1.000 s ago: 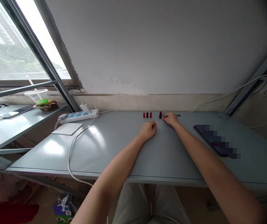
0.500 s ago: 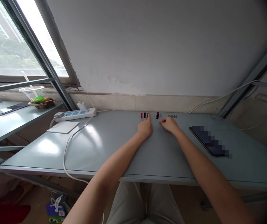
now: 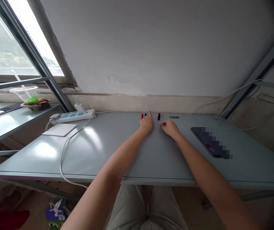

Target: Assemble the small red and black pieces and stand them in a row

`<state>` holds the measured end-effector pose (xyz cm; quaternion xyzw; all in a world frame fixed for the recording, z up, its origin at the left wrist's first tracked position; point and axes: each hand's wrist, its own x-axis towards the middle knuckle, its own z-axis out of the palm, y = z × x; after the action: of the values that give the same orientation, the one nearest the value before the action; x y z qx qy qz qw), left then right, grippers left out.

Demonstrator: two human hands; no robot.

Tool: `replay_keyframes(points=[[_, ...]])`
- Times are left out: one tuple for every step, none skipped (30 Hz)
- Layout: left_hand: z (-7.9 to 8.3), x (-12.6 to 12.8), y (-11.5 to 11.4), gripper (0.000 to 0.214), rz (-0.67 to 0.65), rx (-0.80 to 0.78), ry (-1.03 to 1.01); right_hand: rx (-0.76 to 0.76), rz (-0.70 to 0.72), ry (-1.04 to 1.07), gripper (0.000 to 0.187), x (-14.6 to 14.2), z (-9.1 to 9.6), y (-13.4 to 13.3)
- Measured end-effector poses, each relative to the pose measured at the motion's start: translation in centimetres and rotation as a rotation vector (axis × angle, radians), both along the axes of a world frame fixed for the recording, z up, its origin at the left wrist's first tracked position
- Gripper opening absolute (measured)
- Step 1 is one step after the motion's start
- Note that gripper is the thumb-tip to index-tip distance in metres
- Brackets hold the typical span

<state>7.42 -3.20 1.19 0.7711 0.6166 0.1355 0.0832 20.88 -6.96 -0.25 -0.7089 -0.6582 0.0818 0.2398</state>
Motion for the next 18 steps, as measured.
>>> replay_keyframes(points=[[0.1,0.0,0.1,0.063,0.004,0.008,0.011,0.0,0.003,0.001,0.02,0.0,0.0,-0.1],[0.2,0.0,0.2,0.058,0.003,0.027,0.019,0.0,0.004,0.002,0.02,-0.1,0.1,-0.1],[0.2,0.0,0.3,0.053,-0.005,0.053,0.022,0.001,0.004,0.002,0.02,-0.1,0.1,-0.1],[0.3,0.0,0.4,0.049,-0.017,0.08,0.019,0.004,0.002,0.003,0.019,-0.1,0.1,-0.2],[0.3,-0.1,0.4,0.044,-0.03,0.102,0.009,0.007,0.002,0.003,0.019,-0.1,0.0,-0.2],[0.3,-0.2,0.5,0.04,-0.038,0.115,-0.014,0.009,0.003,0.005,0.019,0.0,0.0,-0.2],[0.3,-0.4,0.5,0.036,-0.037,0.117,-0.05,0.012,0.004,0.008,0.019,0.0,-0.1,-0.2],[0.3,-0.5,0.5,0.032,-0.029,0.111,-0.101,0.015,0.004,0.013,0.019,0.0,-0.2,-0.1],[0.2,-0.7,0.5,0.03,-0.017,0.101,-0.165,0.021,0.003,0.019,0.019,0.1,-0.2,-0.1],[0.2,-0.9,0.5,0.028,-0.007,0.09,-0.24,0.03,0.003,0.027,0.019,0.1,-0.3,0.0],[0.2,-1.1,0.4,0.027,-0.002,0.077,-0.322,0.045,0.0,0.036,0.018,0.1,-0.4,0.1],[0.2,-1.3,0.2,0.026,-0.004,0.059,-0.41,0.066,-0.002,0.049,0.018,0.2,-0.5,0.2],[0.3,-1.4,-0.1,0.025,-0.013,0.031,-0.501,0.09,-0.006,0.065,0.018,0.2,-0.6,0.3],[0.4,-1.6,-0.4,0.024,-0.024,-0.008,-0.593,0.115,-0.01,0.086,0.018,0.2,-0.7,0.4],[0.5,-1.7,-0.7,0.024,-0.033,-0.058,-0.68,0.137,-0.011,0.11,0.018,0.1,-0.8,0.5],[0.7,-1.8,-1.2,0.023,-0.041,-0.111,-0.762,0.153,-0.005,0.139,0.019,0.1,-0.9,0.6],[0.8,-1.9,-1.6,0.023,-0.042,-0.158,-0.832,0.161,0.01,0.168,0.02,0.0,-0.9,0.7],[0.9,-2.0,-2.1,0.023,-0.048,-0.19,-0.89,0.162,0.033,0.195,0.022,-0.1,-1.0,0.7]])
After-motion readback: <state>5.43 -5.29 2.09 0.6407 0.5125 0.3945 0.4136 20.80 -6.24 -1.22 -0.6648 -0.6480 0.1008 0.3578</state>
